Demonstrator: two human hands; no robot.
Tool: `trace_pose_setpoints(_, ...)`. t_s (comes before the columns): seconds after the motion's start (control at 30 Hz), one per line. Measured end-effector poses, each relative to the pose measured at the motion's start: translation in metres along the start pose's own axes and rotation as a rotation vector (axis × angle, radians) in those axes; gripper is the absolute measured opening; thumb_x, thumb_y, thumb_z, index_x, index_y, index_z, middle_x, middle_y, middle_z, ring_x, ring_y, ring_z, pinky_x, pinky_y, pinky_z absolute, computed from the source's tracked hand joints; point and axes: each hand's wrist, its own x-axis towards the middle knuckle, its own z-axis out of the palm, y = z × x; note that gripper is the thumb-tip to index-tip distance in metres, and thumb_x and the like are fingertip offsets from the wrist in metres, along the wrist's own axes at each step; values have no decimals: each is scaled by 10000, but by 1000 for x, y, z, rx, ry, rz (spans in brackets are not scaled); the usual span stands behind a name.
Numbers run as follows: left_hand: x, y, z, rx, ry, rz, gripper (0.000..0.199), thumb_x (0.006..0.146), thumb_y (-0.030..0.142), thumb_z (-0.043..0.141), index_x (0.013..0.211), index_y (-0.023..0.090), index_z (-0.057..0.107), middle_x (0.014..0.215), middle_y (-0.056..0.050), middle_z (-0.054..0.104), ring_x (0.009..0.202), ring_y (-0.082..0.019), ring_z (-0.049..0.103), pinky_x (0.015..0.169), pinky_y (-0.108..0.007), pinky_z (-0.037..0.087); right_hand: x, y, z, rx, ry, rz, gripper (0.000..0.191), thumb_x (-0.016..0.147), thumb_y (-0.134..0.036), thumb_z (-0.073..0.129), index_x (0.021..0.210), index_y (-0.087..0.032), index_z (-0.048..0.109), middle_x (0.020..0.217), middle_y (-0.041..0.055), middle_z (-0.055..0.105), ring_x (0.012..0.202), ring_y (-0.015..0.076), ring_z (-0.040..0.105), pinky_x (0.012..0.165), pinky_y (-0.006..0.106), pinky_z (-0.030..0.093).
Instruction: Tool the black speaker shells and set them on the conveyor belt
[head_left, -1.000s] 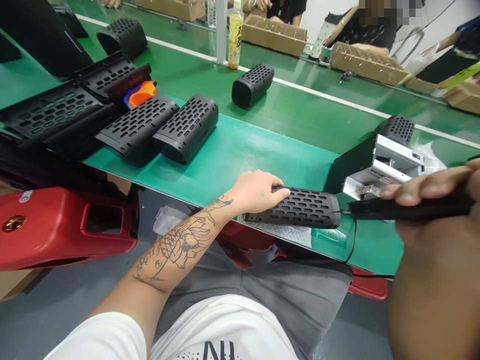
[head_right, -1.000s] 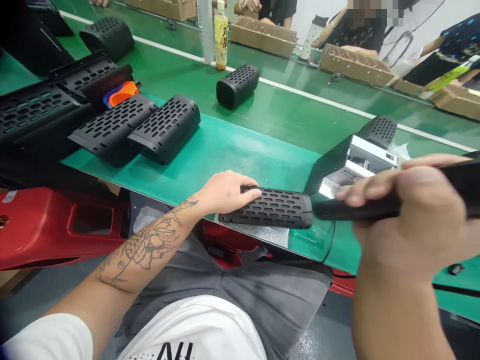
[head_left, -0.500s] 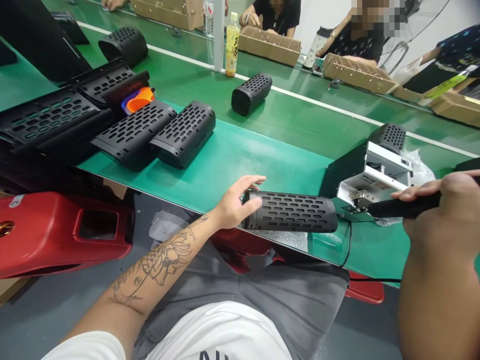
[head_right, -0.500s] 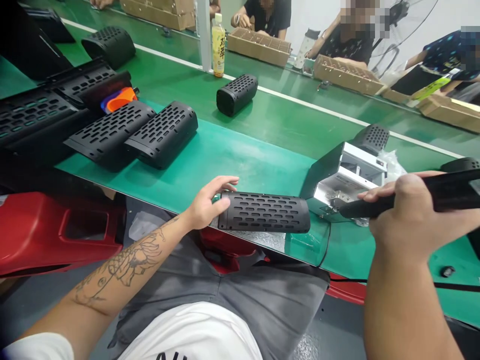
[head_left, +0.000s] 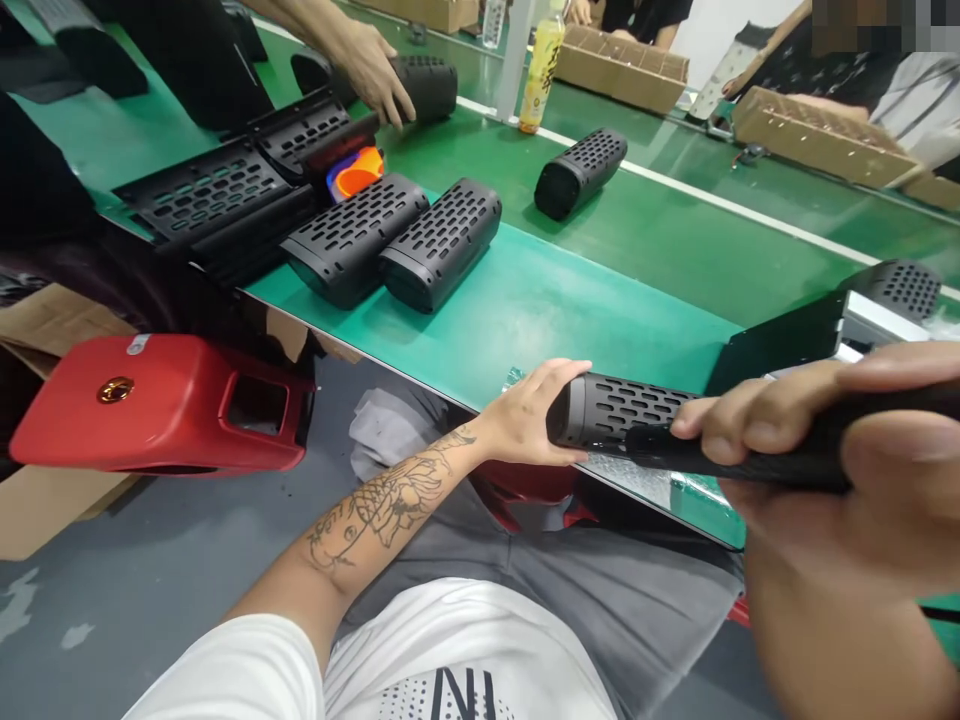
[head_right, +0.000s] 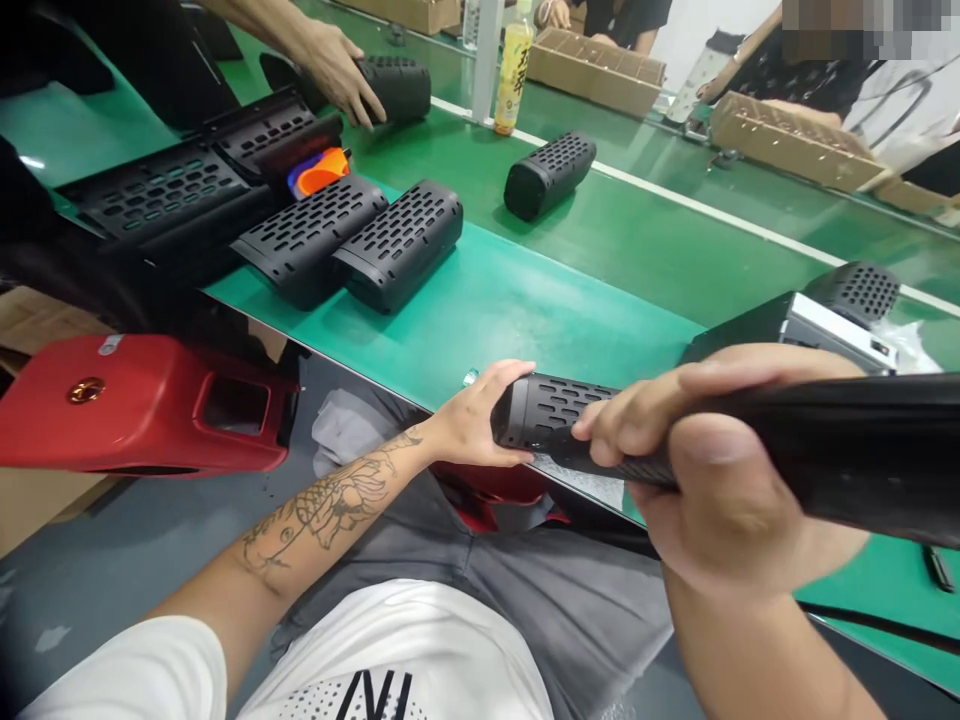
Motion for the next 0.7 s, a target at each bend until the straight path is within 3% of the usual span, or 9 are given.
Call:
trace_pose_setpoints(0.1, 0, 1, 1, -23, 11, -20, 1148, 783, 588, 921, 1700, 254, 316, 1685, -197, 474, 1599, -380, 484, 1349, -564, 422, 2, 4, 22, -1, -78, -47, 250, 838, -382, 916, 884, -246, 711, 633, -32, 658, 509, 212, 633, 506, 442, 621)
trace_pose_setpoints(0.23, 1, 4, 1, -32, 5, -62, 1150, 763, 558, 940, 1700, 289, 329, 1681, -168, 491, 1586, -371, 505, 1339, -553, 437, 2, 12, 18, 39, -146, -52, 204, 848, -304, 897, 896, -255, 705, 627, -48, 655, 474, 182, 607, 502, 411, 627)
trace_pose_setpoints(0.5, 2, 9, -2, -47, -10, -87, 1146, 755, 532, 955, 1697, 280, 353, 1668, -150, 503, 1558, -339, 536, 1316, -490, 476, 5, 13, 15, 87, -286, 37, 233, 854, -310, 899, 850, -243, 675, 606, -44, 639, 466, 161, 581, 490, 367, 592)
trace_pose_setpoints(0.7, 7, 14, -9, 10, -45, -140, 1207, 737, 528, 949, 1732, 285, 309, 1671, -162, 494, 1532, -364, 547, 1248, -529, 534, 4, 23, 9, 94, -355, 80, 177, 905, -275, 839, 861, -251, 670, 640, -42, 638, 527, 165, 608, 549, 381, 596)
